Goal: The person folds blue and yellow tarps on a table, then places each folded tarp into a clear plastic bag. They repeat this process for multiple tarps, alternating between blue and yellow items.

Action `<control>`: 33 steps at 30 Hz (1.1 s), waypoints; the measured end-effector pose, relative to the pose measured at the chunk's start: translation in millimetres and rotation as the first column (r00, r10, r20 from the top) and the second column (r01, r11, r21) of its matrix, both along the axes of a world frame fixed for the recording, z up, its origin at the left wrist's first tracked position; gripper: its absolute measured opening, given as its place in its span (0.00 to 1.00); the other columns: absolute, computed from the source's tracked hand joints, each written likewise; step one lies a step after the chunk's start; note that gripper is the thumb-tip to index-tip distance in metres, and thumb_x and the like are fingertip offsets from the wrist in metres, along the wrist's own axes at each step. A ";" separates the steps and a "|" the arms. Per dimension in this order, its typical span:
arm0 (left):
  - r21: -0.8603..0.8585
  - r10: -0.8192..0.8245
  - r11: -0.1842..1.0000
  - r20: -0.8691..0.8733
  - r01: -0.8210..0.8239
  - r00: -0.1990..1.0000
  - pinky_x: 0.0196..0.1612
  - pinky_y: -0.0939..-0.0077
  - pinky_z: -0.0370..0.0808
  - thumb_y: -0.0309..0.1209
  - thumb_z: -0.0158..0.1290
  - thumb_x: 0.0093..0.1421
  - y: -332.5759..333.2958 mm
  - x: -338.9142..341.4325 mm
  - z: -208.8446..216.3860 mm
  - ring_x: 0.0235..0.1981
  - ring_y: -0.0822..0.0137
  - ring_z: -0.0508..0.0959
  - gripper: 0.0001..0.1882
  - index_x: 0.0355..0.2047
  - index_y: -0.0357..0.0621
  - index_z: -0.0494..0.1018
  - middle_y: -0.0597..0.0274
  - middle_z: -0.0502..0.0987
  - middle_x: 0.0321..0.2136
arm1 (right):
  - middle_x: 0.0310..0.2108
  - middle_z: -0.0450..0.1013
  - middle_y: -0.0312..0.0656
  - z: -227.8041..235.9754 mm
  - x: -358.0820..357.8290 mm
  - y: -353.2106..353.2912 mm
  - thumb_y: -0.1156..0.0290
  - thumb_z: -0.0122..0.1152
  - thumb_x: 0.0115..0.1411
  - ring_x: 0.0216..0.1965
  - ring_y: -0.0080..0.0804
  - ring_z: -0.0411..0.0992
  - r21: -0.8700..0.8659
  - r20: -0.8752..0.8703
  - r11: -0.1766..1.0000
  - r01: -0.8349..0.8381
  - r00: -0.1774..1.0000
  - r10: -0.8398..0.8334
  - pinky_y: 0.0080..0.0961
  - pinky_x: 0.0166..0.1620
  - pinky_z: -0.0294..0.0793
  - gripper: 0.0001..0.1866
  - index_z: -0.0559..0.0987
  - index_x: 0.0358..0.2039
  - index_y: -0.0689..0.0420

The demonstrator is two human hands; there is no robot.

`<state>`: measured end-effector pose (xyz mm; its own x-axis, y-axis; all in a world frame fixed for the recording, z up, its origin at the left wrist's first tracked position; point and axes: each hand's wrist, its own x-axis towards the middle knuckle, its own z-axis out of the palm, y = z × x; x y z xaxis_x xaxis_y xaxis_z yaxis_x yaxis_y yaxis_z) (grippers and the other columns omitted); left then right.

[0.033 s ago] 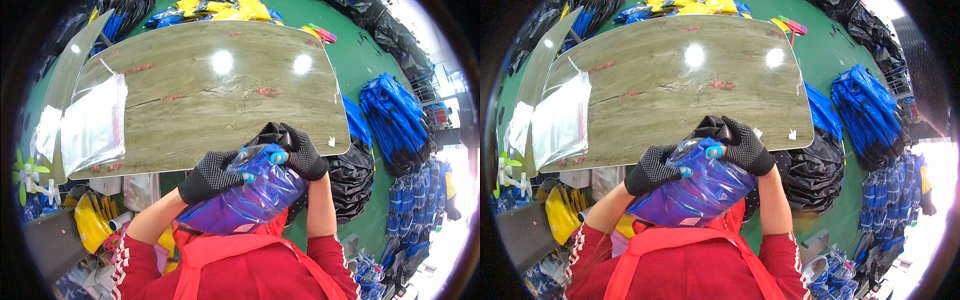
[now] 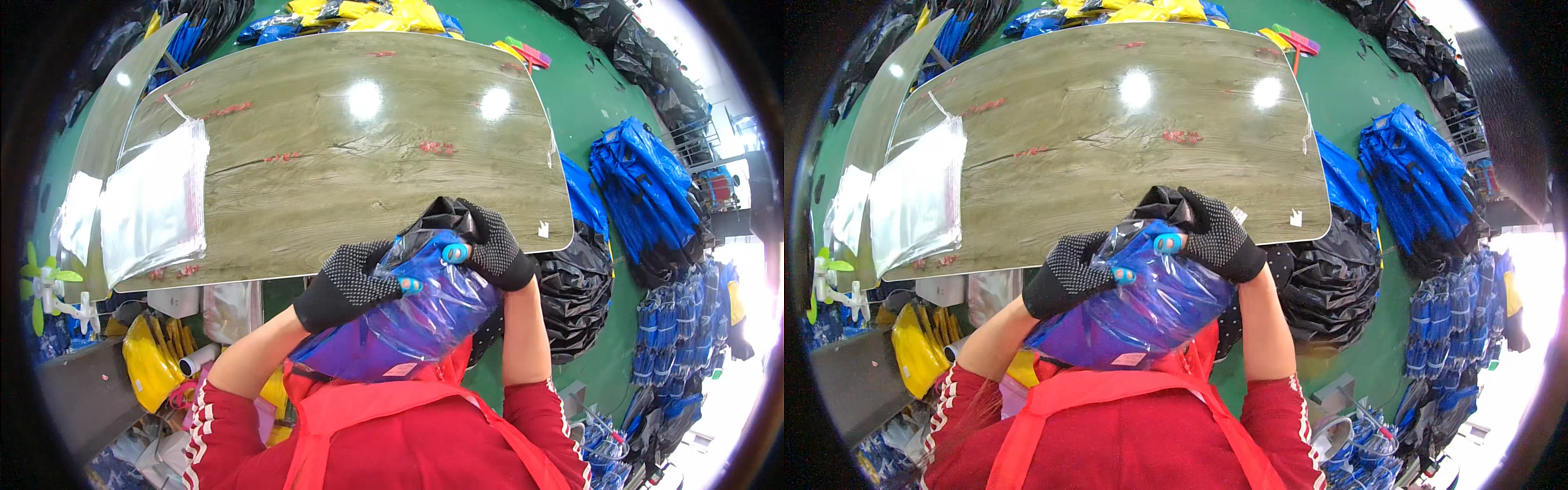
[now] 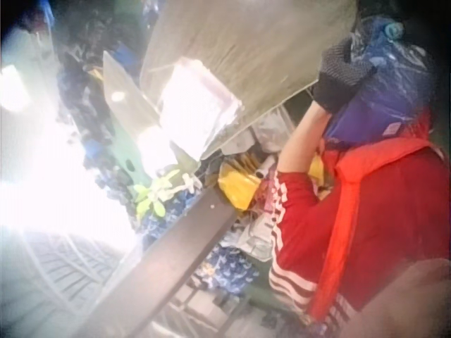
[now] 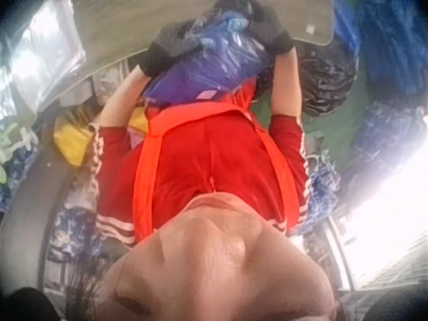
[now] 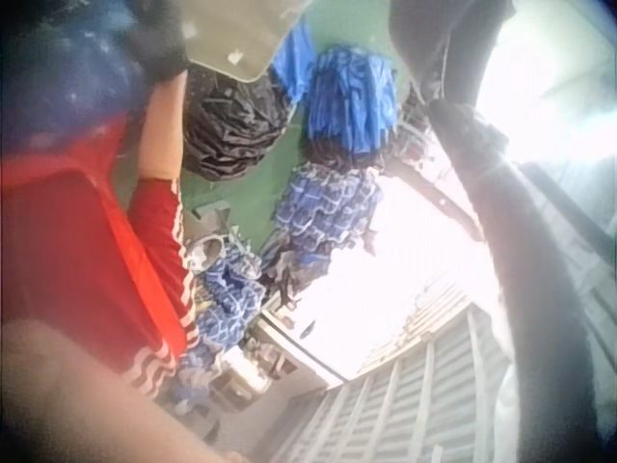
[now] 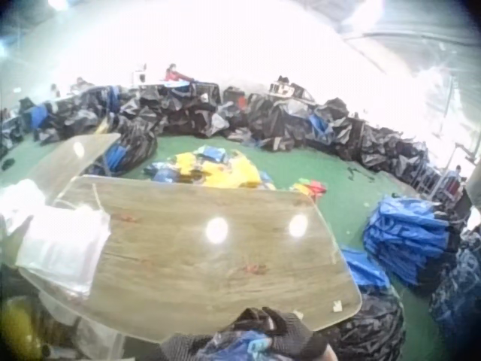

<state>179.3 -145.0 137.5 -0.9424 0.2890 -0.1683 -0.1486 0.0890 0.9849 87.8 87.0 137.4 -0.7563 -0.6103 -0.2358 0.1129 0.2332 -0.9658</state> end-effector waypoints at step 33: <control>-0.176 0.158 0.963 -0.246 -0.205 0.956 0.43 0.78 0.68 0.35 0.44 0.69 -78.0 -59.1 -104.4 0.37 0.74 0.68 0.09 0.39 0.42 0.67 0.64 0.72 0.37 | 0.31 0.74 0.34 -99.5 20.8 32.1 0.63 0.62 0.59 0.36 0.19 0.70 -0.034 -0.059 0.975 0.221 0.973 -0.223 0.21 0.43 0.70 0.12 0.77 0.34 0.60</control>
<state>120.2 -223.0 33.1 -0.9955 0.0923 0.0211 0.0460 0.2772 0.9597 108.6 119.1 37.9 -0.8861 -0.4313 -0.1698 0.0987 0.1823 -0.9783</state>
